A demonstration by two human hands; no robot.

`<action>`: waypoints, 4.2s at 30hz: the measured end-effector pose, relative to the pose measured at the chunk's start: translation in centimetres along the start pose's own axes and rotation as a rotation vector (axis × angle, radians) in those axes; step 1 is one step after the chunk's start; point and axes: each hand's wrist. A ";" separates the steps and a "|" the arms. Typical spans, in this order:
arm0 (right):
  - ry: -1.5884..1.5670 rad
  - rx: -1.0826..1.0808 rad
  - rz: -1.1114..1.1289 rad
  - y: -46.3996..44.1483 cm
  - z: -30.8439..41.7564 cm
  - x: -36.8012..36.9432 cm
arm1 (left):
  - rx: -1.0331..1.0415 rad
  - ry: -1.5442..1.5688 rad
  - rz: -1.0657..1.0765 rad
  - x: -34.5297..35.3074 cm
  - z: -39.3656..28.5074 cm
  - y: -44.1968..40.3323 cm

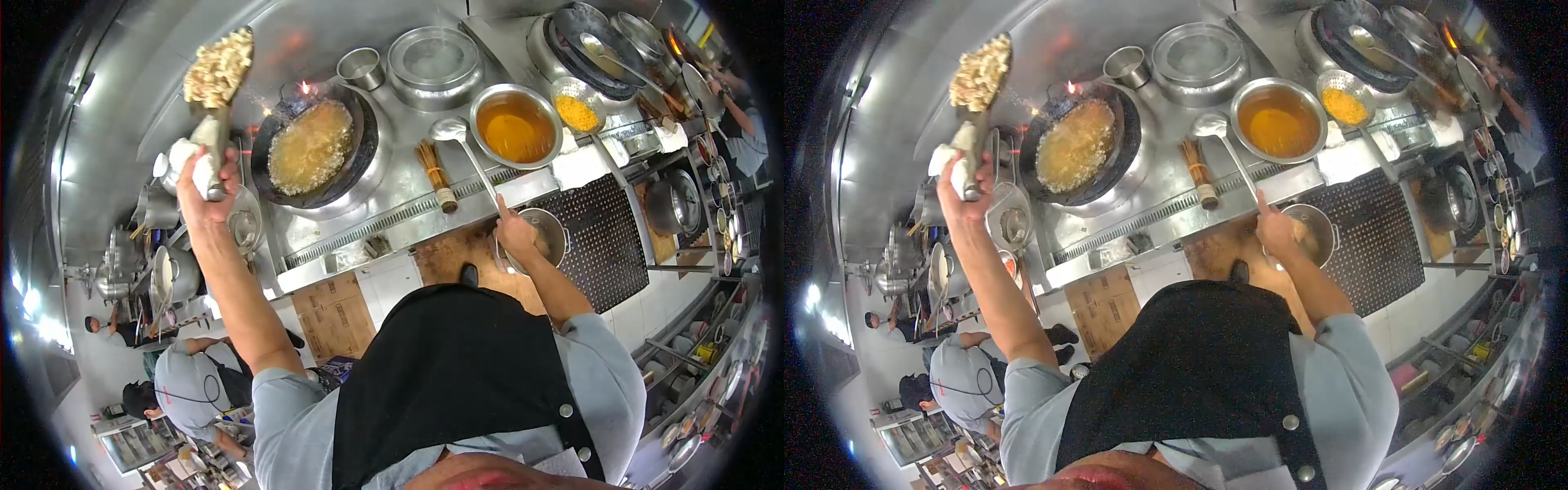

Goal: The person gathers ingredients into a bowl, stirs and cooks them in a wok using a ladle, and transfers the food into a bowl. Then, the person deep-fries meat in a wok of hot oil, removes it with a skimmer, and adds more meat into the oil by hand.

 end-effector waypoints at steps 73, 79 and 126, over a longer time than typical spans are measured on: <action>-1.143 1.090 -2.099 102.1 -28.1 -22.0 | -0.750 -0.516 2.516 88.6 80.6 81.3; -0.801 1.503 -2.032 105.9 -31.2 -19.2 | 0.236 -0.785 2.643 91.0 84.4 89.3; -2.131 0.197 0.255 24.9 -21.3 -29.0 | -0.396 -0.283 0.021 32.5 48.0 27.0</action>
Point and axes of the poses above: each hand's wrist, its own y-axis away from the middle knuckle, its own x-axis out of the palm, z = x × y, and after that the axes turned 3 degrees about z, right-handed
